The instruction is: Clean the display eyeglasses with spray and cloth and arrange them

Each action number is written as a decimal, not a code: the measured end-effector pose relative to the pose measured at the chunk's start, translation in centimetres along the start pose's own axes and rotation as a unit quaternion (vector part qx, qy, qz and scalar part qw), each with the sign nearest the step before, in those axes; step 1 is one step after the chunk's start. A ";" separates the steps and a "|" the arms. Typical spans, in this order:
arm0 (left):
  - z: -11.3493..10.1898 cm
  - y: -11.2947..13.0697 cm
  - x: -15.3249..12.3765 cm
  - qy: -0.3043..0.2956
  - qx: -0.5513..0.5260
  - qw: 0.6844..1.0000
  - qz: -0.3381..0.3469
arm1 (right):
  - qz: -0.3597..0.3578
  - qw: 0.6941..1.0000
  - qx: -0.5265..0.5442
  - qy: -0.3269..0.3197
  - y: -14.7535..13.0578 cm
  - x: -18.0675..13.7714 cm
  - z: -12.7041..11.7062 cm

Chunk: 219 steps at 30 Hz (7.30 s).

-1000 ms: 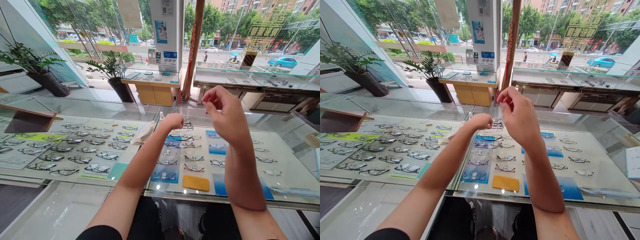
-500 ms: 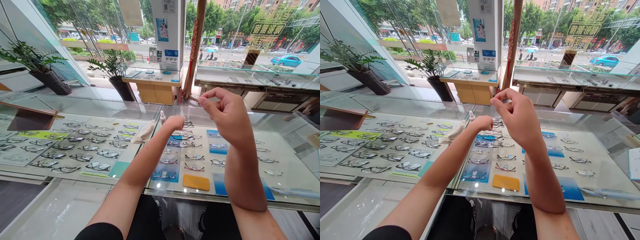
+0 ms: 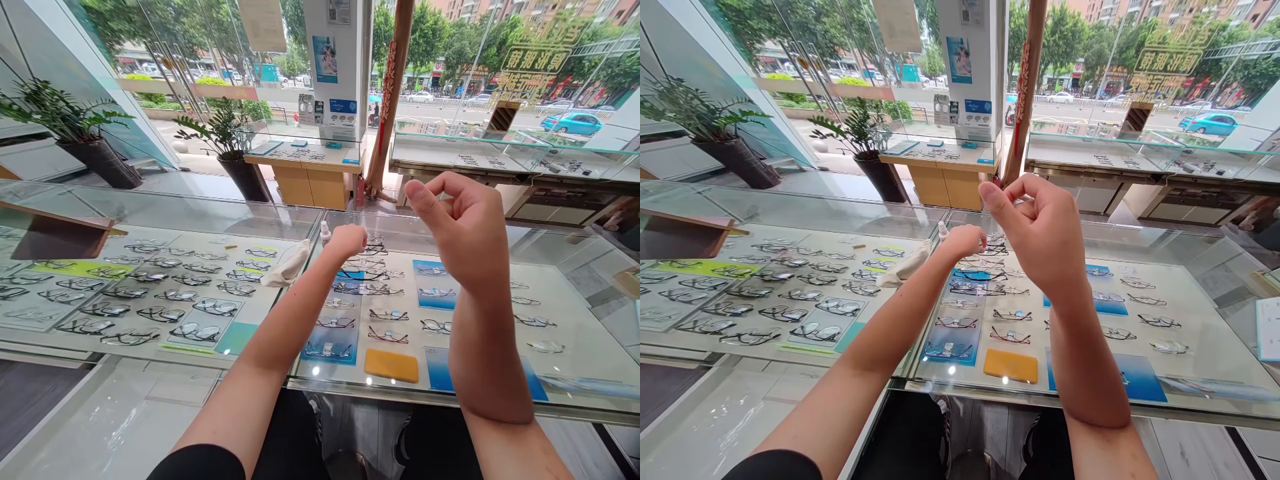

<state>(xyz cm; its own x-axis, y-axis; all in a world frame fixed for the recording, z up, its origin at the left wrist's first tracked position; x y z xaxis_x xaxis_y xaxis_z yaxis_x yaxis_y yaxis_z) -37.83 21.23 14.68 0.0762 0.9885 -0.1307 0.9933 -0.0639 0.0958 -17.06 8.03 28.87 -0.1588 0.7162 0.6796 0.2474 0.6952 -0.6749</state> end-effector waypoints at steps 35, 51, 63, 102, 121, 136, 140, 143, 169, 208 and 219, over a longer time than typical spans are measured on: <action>-9.0 2.2 -7.6 0.216 -0.618 0.737 0.167 | -0.007 0.996 0.034 0.079 1.7 0.9 0.3; -10.5 4.0 -11.9 0.211 -0.707 0.639 0.217 | 0.039 0.995 0.089 0.011 2.1 0.7 1.1; -10.5 4.1 -12.0 0.229 -0.681 0.654 0.237 | 0.018 0.998 0.055 0.040 2.2 0.6 1.1; -10.1 5.2 -12.2 0.241 -0.685 0.641 0.249 | -0.001 0.991 0.121 0.055 1.9 0.3 2.9; -9.8 4.4 -11.1 0.264 -0.736 0.589 0.202 | -0.019 0.990 0.094 0.108 3.3 1.0 2.4; -10.2 4.1 -11.1 0.337 -0.768 0.520 0.161 | 0.011 0.971 0.109 0.211 5.1 1.4 2.9; -10.1 3.9 -11.0 0.370 -0.745 0.533 0.155 | 0.021 0.975 0.063 0.212 5.1 1.4 2.9; -10.2 3.3 -11.1 0.402 -0.705 0.564 0.152 | -0.003 0.977 0.024 0.214 4.7 1.2 2.7; -9.8 3.7 -10.6 0.227 -0.690 0.650 0.223 | -0.059 0.998 0.016 0.020 3.3 0.6 2.9; 3.1 -6.8 -6.3 0.356 -0.495 0.784 -0.121 | 0.005 0.997 0.022 0.073 9.2 -4.9 1.8; 6.7 -8.1 -4.1 0.267 -0.501 0.813 -0.133 | 0.044 0.978 0.183 0.085 13.9 -7.8 2.7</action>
<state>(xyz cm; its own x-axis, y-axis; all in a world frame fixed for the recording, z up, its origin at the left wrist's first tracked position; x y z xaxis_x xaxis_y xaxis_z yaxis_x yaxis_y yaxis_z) -45.60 16.78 7.85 -0.4428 0.8852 0.1427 0.3792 0.0407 0.9244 -14.92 12.31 13.41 0.0158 0.7753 0.6314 -0.1117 0.6289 -0.7694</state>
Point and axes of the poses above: each hand's wrist, its own x-axis towards the middle knuckle, its own z-axis out of the palm, y = z × x, the point moved 1 cm from there along x, towards the middle knuckle, and after that the axes turned 4 degrees about -z, right-handed, at the moved point
